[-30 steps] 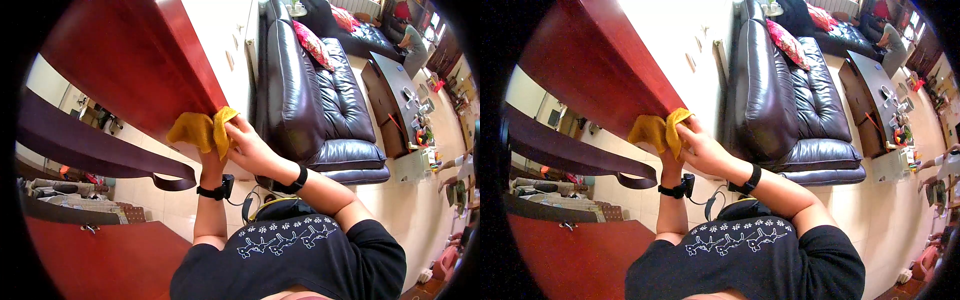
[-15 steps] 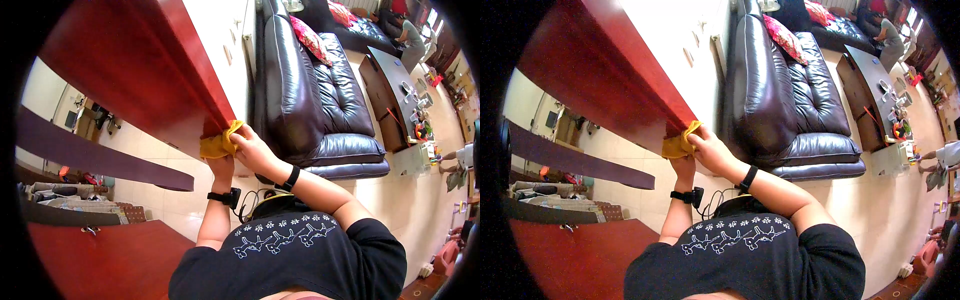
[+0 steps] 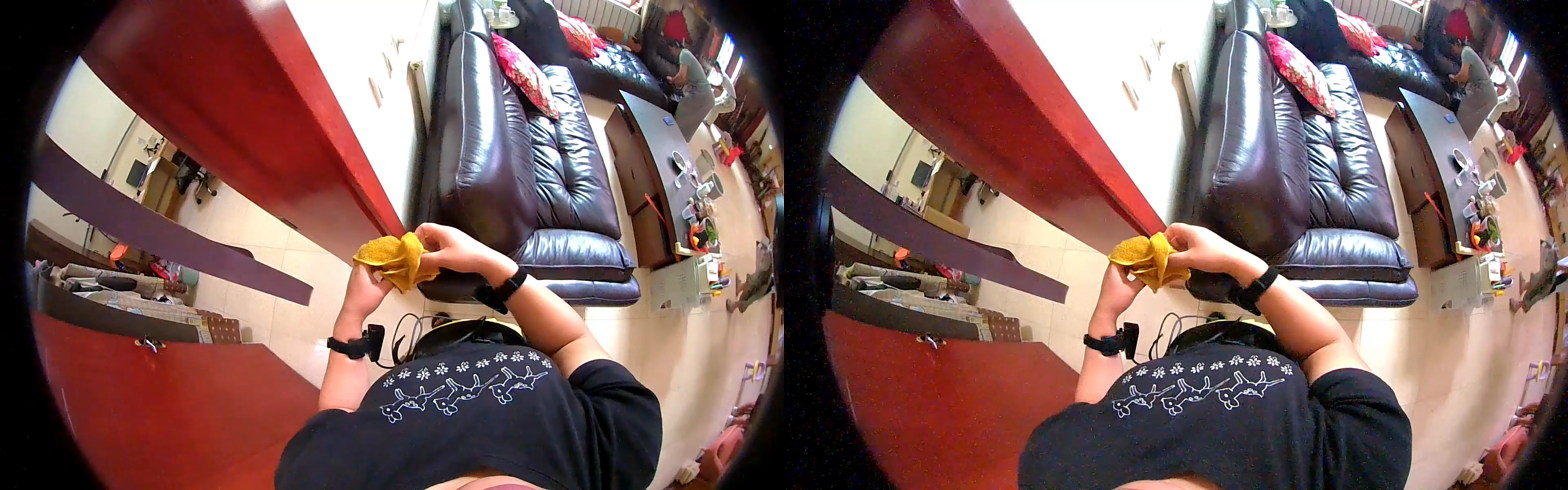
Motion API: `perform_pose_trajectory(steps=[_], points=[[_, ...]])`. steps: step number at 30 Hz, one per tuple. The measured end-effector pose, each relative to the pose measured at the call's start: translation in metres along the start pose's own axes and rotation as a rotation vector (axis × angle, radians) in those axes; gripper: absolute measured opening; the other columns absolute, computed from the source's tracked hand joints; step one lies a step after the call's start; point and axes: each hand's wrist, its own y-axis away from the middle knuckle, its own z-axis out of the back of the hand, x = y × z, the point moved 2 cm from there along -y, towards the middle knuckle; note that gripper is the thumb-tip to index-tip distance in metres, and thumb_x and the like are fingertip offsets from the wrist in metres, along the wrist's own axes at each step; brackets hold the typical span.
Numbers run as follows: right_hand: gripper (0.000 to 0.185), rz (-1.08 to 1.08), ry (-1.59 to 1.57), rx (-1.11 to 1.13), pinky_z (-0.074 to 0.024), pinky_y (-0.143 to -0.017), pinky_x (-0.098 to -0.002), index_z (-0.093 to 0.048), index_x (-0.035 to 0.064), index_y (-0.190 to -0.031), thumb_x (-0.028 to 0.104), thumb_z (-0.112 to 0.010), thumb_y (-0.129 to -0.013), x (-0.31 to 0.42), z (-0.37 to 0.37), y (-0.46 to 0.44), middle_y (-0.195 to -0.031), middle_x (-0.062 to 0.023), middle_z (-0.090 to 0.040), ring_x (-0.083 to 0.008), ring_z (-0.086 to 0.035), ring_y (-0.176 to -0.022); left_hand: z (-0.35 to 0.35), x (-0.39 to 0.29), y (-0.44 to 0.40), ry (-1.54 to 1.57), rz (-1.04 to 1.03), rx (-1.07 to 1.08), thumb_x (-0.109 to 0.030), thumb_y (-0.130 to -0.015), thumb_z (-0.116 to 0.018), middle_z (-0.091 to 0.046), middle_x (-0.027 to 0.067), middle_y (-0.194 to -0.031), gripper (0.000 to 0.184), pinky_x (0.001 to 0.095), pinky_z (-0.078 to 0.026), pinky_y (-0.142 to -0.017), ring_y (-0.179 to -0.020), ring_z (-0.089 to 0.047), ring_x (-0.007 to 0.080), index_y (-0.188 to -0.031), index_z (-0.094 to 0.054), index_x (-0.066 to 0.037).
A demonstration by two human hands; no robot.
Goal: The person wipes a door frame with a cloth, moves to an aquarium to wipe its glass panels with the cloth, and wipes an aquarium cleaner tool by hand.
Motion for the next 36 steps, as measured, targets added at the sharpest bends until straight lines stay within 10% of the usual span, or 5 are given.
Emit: perform_pose_trajectory(steps=[18, 24, 28, 30, 36], points=[[0.047, 0.347, -0.949, -0.462, -0.0393, -0.106, -0.0405, -0.047, 0.0055, -0.135, 0.036, -0.050, -0.099, -0.006, 0.068, 0.197, -0.135, -0.0119, -0.052, -0.0252, -0.051, -0.125, -0.104, -0.089, 0.047, 0.257, -0.514, -0.264, -0.016, -0.089, -0.070, -0.060, 0.0082, -0.122, 0.043, 0.0339, -0.047, -0.097, -0.110, -0.059, 0.0180, -0.127, -0.054, -0.005], [0.043, 0.461, -0.860, -0.594, -0.0410, -0.102, -0.0343, -0.048, 0.0057, -0.133, 0.035, -0.047, -0.101, -0.007, 0.092, 0.269, -0.128, -0.0061, -0.057, -0.0208, -0.054, -0.120, -0.161, -0.096, 0.061, 0.963, -0.150, 0.102, -0.022, -0.090, -0.068, -0.059, 0.0135, -0.123, 0.049, 0.0370, -0.051, -0.094, -0.110, -0.061, 0.0234, -0.130, -0.050, -0.001], [0.038, 0.493, -1.042, -0.634, -0.0410, -0.104, -0.0362, -0.046, 0.0050, -0.134, 0.025, -0.045, -0.101, -0.009, 0.107, 0.319, -0.131, -0.0066, -0.053, -0.0217, -0.051, -0.123, -0.191, -0.108, 0.066, 0.176, -0.281, -0.009, -0.026, -0.090, -0.067, -0.060, 0.0121, -0.122, 0.050, 0.0387, -0.049, -0.096, -0.110, -0.060, 0.0245, -0.130, -0.050, -0.001], [0.036, 0.521, -1.041, -0.647, -0.0413, -0.104, -0.0348, -0.045, 0.0047, -0.134, 0.017, -0.047, -0.101, -0.022, 0.113, 0.340, -0.131, -0.0066, -0.053, -0.0204, -0.051, -0.122, -0.215, -0.123, 0.066, 0.825, -0.314, 0.299, -0.053, -0.086, -0.065, -0.052, 0.0133, -0.135, 0.075, 0.0404, -0.044, -0.104, -0.120, -0.054, 0.0265, -0.137, -0.043, -0.002], [0.045, 0.516, -0.515, -0.739, -0.0323, -0.112, -0.0401, -0.042, 0.0086, -0.138, 0.036, -0.039, -0.102, -0.031, 0.131, 0.380, -0.139, -0.0071, -0.048, -0.0253, -0.043, -0.131, -0.238, -0.156, 0.076, 0.424, -0.227, 0.088, -0.003, -0.095, -0.057, -0.066, 0.0060, -0.109, 0.023, 0.0270, -0.046, -0.094, -0.102, -0.061, 0.0132, -0.116, -0.062, 0.002]])
